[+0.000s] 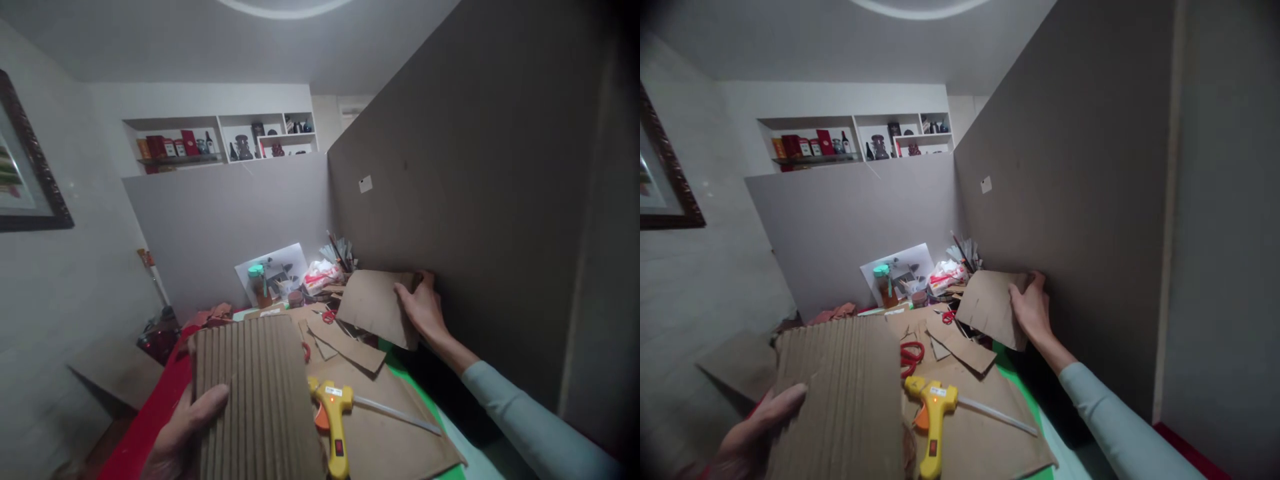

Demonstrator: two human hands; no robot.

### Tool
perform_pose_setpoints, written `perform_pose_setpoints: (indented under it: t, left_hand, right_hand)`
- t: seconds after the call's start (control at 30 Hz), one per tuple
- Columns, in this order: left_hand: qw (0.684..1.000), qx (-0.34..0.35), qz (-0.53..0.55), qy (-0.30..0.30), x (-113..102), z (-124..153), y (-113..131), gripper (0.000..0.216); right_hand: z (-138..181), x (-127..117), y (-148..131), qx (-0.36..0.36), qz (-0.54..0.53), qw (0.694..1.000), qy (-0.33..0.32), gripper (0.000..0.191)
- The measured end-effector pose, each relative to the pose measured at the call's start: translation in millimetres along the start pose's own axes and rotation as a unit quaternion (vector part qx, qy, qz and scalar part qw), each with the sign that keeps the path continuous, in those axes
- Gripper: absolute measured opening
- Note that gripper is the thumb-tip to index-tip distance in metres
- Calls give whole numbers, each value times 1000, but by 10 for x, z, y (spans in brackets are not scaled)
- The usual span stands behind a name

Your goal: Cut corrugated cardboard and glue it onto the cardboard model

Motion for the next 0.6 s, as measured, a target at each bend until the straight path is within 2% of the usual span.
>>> perform_pose_setpoints:
  t: [0.1, 0.2, 0.3, 0.43, 0.5, 0.57, 0.6]
  left_hand:
    - [997, 41, -61, -25, -48, -115, 65, 58]
    - [989, 65, -110, -71, -34, -215, 117, 55]
    - [974, 94, -157, -136, 68, -288, 163, 61]
    - [952, 119, -193, -207, 276, -310, 202, 86]
    - [945, 130, -205, -218, 380, -310, 221, 94]
    - [939, 131, -223, -228, 482, -318, 231, 97]
    - [935, 131, -231, -235, 531, -326, 234, 95]
  right_hand:
    - [8, 28, 3, -58, 59, 997, -8, 43]
    - [1, 5, -91, -136, 110, 984, -23, 45]
    - [14, -32, -224, -199, 149, 968, -35, 43]
    - [119, -43, -558, -245, 156, 955, -69, 38]
    - [266, -37, -847, -260, 125, 951, -114, 36]
    - [513, -22, -1207, -284, 72, 935, -199, 26]
    - [669, -10, -1394, -299, 38, 918, -258, 23]
Point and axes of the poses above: each hand's wrist, its own z-axis away from the middle knuckle, its own x-axis out of the palm, y = z × x, the point moved 4 cm from there along -z, towards the middle knuckle, and after that the axes turned 10 degrees about x, right-handed, at the moved point
